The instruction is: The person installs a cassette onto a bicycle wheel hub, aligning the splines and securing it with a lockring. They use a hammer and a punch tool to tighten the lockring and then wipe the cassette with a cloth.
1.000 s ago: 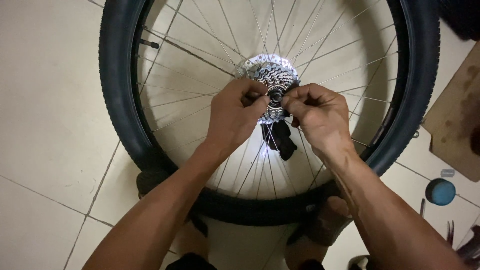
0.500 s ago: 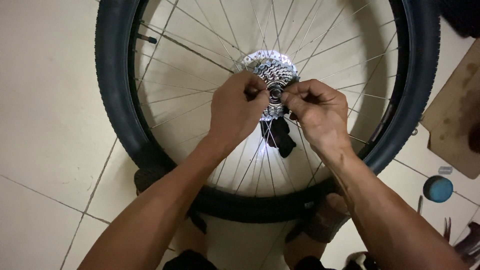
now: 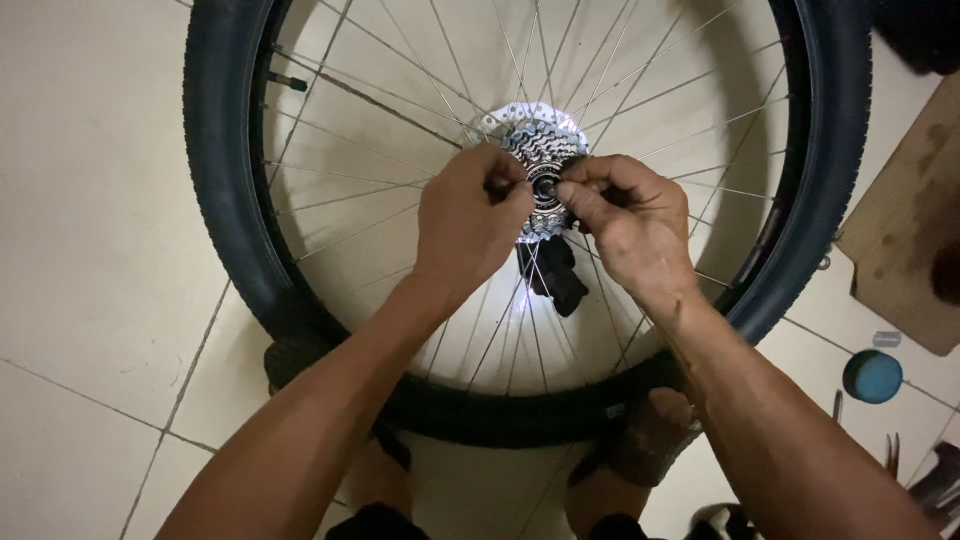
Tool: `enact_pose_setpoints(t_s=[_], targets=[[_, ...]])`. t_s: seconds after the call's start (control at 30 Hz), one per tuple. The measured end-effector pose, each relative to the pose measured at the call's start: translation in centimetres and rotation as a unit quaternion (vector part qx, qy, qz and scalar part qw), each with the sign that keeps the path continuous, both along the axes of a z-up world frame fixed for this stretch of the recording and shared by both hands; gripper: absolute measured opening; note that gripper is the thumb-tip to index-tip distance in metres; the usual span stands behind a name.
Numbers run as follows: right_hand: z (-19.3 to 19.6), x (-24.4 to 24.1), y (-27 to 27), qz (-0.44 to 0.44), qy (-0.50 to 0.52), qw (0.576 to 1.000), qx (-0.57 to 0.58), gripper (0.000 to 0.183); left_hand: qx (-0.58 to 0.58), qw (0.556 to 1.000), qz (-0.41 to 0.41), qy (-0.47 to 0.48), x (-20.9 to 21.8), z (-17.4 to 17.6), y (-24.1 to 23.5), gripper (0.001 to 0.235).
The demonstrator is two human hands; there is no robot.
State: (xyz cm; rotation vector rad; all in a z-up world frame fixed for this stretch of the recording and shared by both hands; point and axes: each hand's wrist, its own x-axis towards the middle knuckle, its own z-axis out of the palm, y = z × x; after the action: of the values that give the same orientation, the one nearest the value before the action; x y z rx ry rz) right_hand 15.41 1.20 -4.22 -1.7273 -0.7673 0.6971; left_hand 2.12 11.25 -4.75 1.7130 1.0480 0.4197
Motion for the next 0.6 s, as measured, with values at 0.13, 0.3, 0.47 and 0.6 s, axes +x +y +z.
enact_pose_setpoints(t_s=[0.13,0.3,0.47,0.6], targets=[[-0.5,0.2,-0.2,0.004,-0.012,1.0,-0.002,0.008,-0.011,1.0,0.005,-0.002,0.1,0.2,0.0,0.014],[-1.0,0.4,-0.4,-0.005,0.005,0.999,0.035,0.011,-0.012,1.0,0.007,0.001,0.1,0.3,0.0,0.014],[-1.1,0.2,-0.7,-0.007,0.025,0.999,0.029,0.012,0.001,1.0,0.005,-0.01,0.2,0.1,0.0,0.014],[-1.2,-0.1,-0.6,-0.034,0.072,0.997,0.018,0.015,0.007,1.0,0.0,-0.007,0.3,0.1,0.0,0.015]])
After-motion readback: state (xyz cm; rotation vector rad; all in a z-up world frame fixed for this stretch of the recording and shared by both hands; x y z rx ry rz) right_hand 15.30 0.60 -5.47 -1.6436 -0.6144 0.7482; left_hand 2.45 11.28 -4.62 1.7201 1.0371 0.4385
